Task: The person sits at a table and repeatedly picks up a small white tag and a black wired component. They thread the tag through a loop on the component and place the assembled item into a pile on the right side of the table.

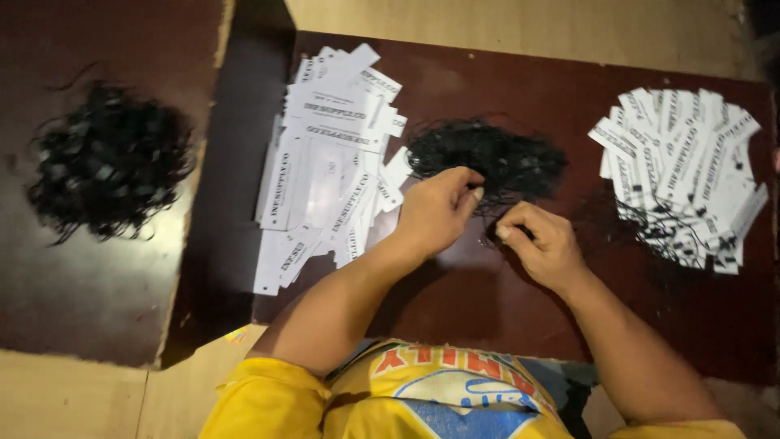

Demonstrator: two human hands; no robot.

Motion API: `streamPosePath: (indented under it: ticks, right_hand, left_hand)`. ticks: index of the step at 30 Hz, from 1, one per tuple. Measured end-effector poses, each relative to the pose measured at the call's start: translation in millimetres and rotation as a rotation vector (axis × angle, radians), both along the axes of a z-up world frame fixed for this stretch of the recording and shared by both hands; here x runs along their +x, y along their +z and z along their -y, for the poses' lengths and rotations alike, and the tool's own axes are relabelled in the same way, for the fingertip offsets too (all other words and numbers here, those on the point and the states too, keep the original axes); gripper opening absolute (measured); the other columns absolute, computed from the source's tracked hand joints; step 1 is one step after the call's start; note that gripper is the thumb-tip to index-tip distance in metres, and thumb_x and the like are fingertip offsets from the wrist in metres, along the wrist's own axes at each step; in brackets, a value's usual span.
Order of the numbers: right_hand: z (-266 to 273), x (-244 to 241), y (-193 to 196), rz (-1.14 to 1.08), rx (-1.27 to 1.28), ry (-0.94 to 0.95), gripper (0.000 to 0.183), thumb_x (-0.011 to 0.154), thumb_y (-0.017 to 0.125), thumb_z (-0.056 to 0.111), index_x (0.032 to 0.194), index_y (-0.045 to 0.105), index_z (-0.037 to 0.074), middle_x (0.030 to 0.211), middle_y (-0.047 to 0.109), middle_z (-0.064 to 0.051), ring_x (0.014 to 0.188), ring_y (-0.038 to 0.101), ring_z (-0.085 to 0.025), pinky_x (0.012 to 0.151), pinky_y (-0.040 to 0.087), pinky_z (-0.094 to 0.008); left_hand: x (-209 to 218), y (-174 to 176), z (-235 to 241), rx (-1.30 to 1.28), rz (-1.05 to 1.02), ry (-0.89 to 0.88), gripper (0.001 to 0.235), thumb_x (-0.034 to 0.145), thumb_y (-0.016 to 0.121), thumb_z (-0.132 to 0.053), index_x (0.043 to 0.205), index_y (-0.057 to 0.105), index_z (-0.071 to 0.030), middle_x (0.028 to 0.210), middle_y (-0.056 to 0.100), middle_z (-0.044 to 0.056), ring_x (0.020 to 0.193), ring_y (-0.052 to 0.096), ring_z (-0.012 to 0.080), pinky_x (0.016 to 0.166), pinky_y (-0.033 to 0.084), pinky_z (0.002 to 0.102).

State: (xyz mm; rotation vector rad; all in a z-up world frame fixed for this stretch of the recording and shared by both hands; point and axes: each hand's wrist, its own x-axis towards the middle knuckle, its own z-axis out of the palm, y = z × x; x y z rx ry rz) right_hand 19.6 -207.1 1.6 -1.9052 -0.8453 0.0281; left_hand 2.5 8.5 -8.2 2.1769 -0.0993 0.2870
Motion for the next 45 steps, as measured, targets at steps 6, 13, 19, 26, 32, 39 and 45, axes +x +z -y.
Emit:
streamPosePath:
  ticks: [6, 13, 19, 26, 32, 39, 45]
  right_hand:
    - [1.3, 0.3, -4.6, 0.010, -0.055, -0.025, 0.010, 0.098, 0.070, 0.010, 0.089, 0.072, 0.007, 0.071, 0.067, -0.007, 0.064, 0.065, -0.024, 0.061, 0.052, -0.037]
    - [-0.2, -2.9, -6.1, 0.039, 0.006, -0.021, 0.010, 0.098, 0.068, 0.006, 0.089, 0.074, 0.007, 0.071, 0.069, -0.006, 0.065, 0.067, -0.023, 0.062, 0.052, -0.034]
    - [-19.3, -15.2, -3.6, 0.110, 0.008, -0.030, 0.010, 0.098, 0.069, 0.005, 0.088, 0.073, 0.006, 0.074, 0.069, -0.009, 0.066, 0.067, -0.025, 0.062, 0.053, -0.036]
    - [-35.4, -17.6, -7.2, 0.549, -0.240, 0.086, 0.004, 0.093, 0.073, 0.007, 0.090, 0.071, 0.009, 0.097, 0.070, -0.007, 0.088, 0.069, -0.029, 0.073, 0.053, -0.040]
    - [-56.2, -17.2, -2.9, 0.666, -0.251, 0.087, 0.010, 0.098, 0.069, 0.010, 0.088, 0.069, 0.008, 0.100, 0.071, -0.007, 0.093, 0.071, -0.030, 0.076, 0.054, -0.038]
    - [-46.9, -3.2, -7.3, 0.153, -0.102, -0.052, 0.012, 0.102, 0.064, 0.010, 0.091, 0.068, 0.009, 0.094, 0.073, -0.009, 0.089, 0.071, -0.033, 0.079, 0.056, -0.043]
    - [-43.2, 4.1, -5.1, -0.022, 0.030, -0.065, 0.012, 0.102, 0.064, 0.006, 0.092, 0.069, 0.004, 0.095, 0.076, -0.012, 0.092, 0.073, -0.032, 0.083, 0.055, -0.042]
  left_hand:
    - [12.1, 6.9, -22.6, 0.214, 0.210, 0.184, 0.020, 0.086, 0.071, -0.024, 0.104, 0.067, -0.016, 0.082, 0.060, 0.004, 0.077, 0.070, 0.0311, 0.068, 0.057, 0.043]
    - [24.6, 25.5, -69.3, 0.558, 0.279, 0.552, 0.038, 0.068, 0.087, -0.022, 0.094, 0.065, -0.008, 0.107, 0.061, 0.018, 0.099, 0.062, 0.0406, 0.075, 0.052, 0.052]
    - [33.9, -10.9, -81.8, 0.634, 0.045, 0.639, 0.047, 0.066, 0.089, -0.033, 0.098, 0.063, -0.009, 0.107, 0.058, 0.015, 0.107, 0.057, 0.0397, 0.082, 0.047, 0.057]
    - [38.3, -21.1, -85.3, 0.677, 0.143, 0.618, 0.029, 0.063, 0.086, -0.016, 0.082, 0.066, -0.005, 0.088, 0.057, 0.013, 0.089, 0.059, 0.0360, 0.066, 0.045, 0.049]
    - [41.1, -27.1, -83.5, 0.701, 0.206, 0.654, 0.013, 0.068, 0.076, -0.010, 0.077, 0.067, -0.006, 0.077, 0.057, 0.011, 0.077, 0.062, 0.0328, 0.058, 0.045, 0.044]
    - [48.6, -39.8, -89.6, 0.737, 0.321, 0.732, 0.005, 0.072, 0.071, -0.012, 0.073, 0.066, -0.010, 0.070, 0.059, 0.009, 0.072, 0.063, 0.0333, 0.059, 0.045, 0.048]
    - [49.7, -38.1, -97.2, 0.789, 0.418, 0.752, 0.008, 0.078, 0.067, -0.014, 0.074, 0.061, -0.015, 0.074, 0.055, 0.005, 0.075, 0.060, 0.0289, 0.062, 0.042, 0.044]
